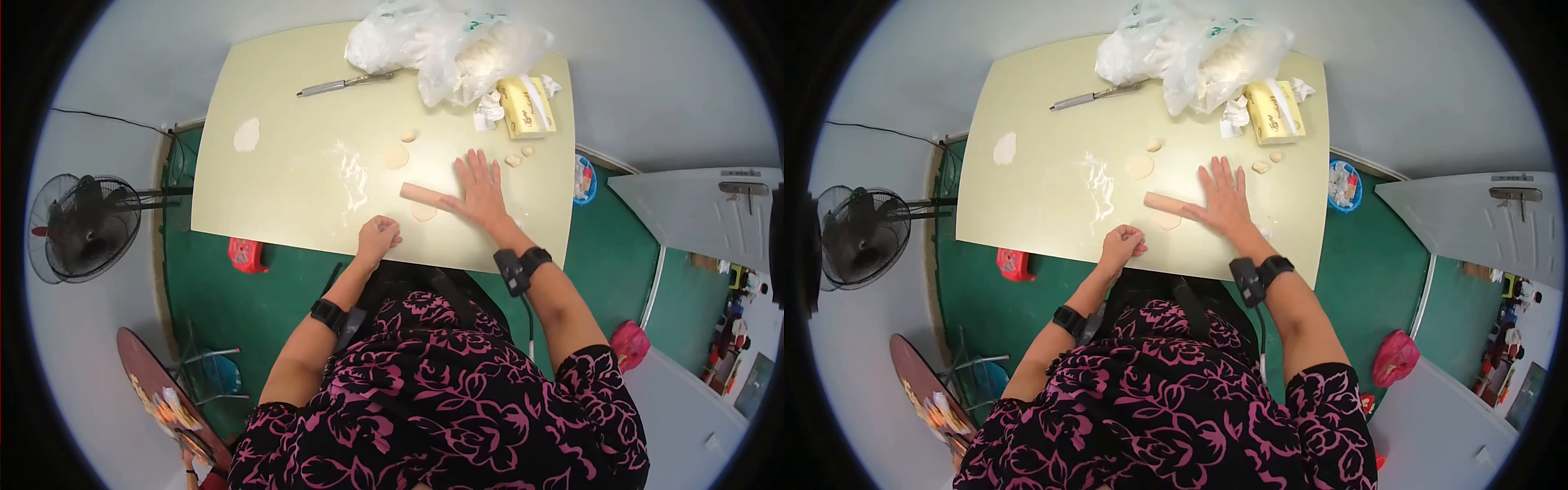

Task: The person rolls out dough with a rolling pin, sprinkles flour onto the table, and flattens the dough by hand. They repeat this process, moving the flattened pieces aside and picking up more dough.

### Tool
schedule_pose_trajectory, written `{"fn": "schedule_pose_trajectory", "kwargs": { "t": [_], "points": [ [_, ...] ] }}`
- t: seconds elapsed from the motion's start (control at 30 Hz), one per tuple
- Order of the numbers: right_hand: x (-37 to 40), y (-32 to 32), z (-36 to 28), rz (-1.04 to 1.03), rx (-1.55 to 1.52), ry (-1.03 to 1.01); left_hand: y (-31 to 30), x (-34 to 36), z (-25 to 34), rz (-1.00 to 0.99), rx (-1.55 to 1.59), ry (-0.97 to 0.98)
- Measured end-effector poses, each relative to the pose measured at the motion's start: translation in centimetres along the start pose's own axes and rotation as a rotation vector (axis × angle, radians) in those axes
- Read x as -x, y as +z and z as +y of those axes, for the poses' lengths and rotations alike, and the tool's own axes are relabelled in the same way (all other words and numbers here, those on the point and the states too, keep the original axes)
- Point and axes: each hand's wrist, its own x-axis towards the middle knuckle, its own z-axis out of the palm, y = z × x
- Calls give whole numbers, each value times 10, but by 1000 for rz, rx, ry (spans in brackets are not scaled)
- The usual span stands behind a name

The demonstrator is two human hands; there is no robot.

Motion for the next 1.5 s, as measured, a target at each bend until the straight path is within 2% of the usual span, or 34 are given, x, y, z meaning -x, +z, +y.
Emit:
{"fn": "schedule_pose_trajectory", "kwargs": {
  "t": [0.07, 0.17, 0.2, 0.27, 0.37, 0.4, 0.47, 0.67, 0.77, 0.87, 0.97, 1.0, 1.1, 1.2, 1.33, 1.43, 1.5],
  "points": [
    [-5, 5, 14, 54, -116, -46, 6, -7, 5, 30, -48, 41],
    [10, -12, -4, -162, -28, -260, 15, -25, 13, 83, -192, 111],
    [17, -2, -6, -89, -35, -305, 19, -31, 19, 89, -281, 133],
    [27, 3, -9, -45, -74, -145, 27, -48, 14, 107, -460, 154],
    [39, -3, 3, 70, -89, 35, 51, -33, 36, 251, -775, 417],
    [45, -5, 8, 115, -91, 87, 55, -32, 37, 275, -784, 443],
    [56, -7, 15, 128, -127, 102, 61, -29, 37, 323, -799, 496],
    [70, -12, 19, 104, -125, 108, 55, -27, 28, 234, -843, 458],
    [70, -11, 16, 83, -143, 89, 51, -23, 30, 223, -631, 306],
    [67, -7, 10, 68, -147, 43, 39, -29, 11, 226, -608, 364],
    [62, -1, -6, -27, -119, -50, 28, -20, 8, 105, -349, 91],
    [60, 0, -11, -72, -107, -86, 22, -17, 6, 134, -353, 94],
    [47, 3, -18, 15, 91, -125, 2, -11, 0, 197, -297, 89],
    [17, -17, -12, -75, 125, 11, -12, -7, -5, 213, -125, 63],
    [55, -4, -25, -258, -28, -92, -10, -11, 4, 199, -130, 93],
    [55, -3, -24, -262, 75, -154, -9, -11, 0, 202, -97, 126],
    [29, 0, -9, -150, 102, -44, -4, -11, 1, 195, -82, 117]
  ]
}}
